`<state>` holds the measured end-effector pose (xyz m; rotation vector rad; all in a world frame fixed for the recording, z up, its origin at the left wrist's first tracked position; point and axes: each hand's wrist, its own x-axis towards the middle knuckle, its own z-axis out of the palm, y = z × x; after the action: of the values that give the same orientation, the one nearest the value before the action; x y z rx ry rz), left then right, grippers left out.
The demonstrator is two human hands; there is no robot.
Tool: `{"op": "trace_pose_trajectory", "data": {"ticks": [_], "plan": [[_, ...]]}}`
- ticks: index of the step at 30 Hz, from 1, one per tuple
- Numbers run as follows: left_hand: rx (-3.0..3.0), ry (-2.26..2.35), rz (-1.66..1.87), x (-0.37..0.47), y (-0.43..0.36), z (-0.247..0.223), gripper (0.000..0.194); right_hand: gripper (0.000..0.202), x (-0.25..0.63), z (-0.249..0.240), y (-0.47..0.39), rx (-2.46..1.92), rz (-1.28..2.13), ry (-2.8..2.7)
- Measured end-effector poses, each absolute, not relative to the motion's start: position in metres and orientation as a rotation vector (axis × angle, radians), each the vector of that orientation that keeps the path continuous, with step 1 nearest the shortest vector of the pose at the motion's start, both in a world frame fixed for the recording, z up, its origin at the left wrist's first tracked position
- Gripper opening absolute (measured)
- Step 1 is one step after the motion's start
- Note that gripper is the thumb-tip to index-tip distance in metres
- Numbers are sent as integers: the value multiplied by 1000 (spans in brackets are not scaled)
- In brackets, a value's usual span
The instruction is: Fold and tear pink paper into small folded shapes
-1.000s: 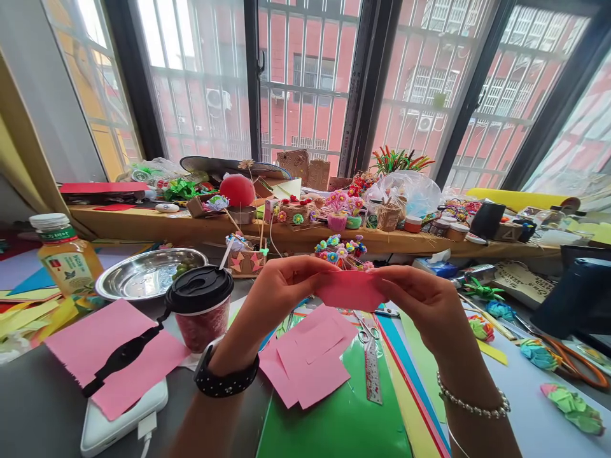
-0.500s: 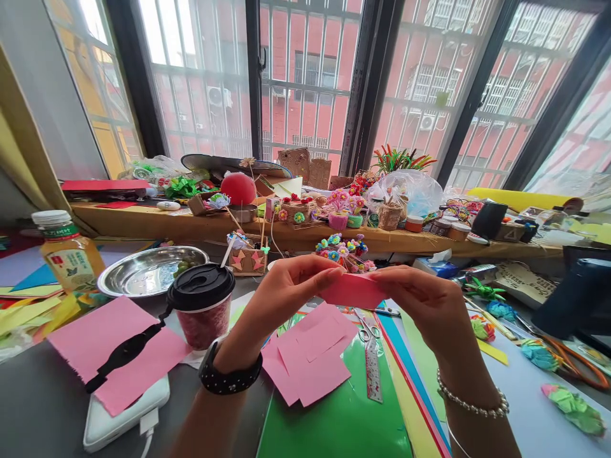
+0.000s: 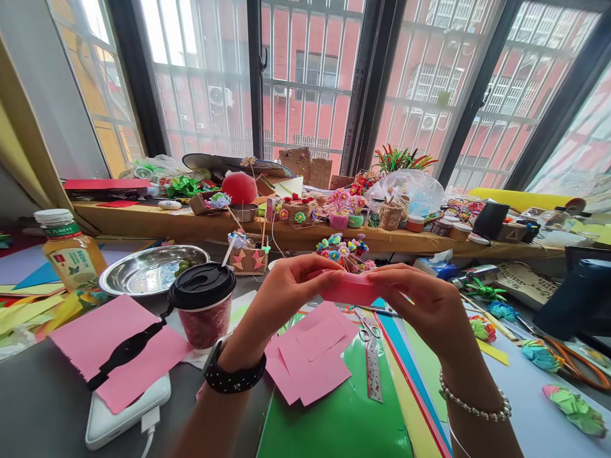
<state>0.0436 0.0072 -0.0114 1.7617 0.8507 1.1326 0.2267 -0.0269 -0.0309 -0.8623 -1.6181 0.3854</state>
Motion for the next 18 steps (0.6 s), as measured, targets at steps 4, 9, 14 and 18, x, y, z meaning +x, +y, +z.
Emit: {"op": "trace_pose_trajectory", "data": {"ticks": [4,9,14,18], "plan": [[1801,840,1140,44,7,-15,23,31,226,-29,-29,-933,539,-1614],[1853,851,1140,48,4,-14,21,18,223,-30,-28,-1053,643,-1480],[1849,868,1118,49,6,-15,21,13,219,-32,-25,-1012,747,-1348],[1800,846,1118,49,11,-19,19,10,218,-32,-24,-1010,806,-1302]]}}
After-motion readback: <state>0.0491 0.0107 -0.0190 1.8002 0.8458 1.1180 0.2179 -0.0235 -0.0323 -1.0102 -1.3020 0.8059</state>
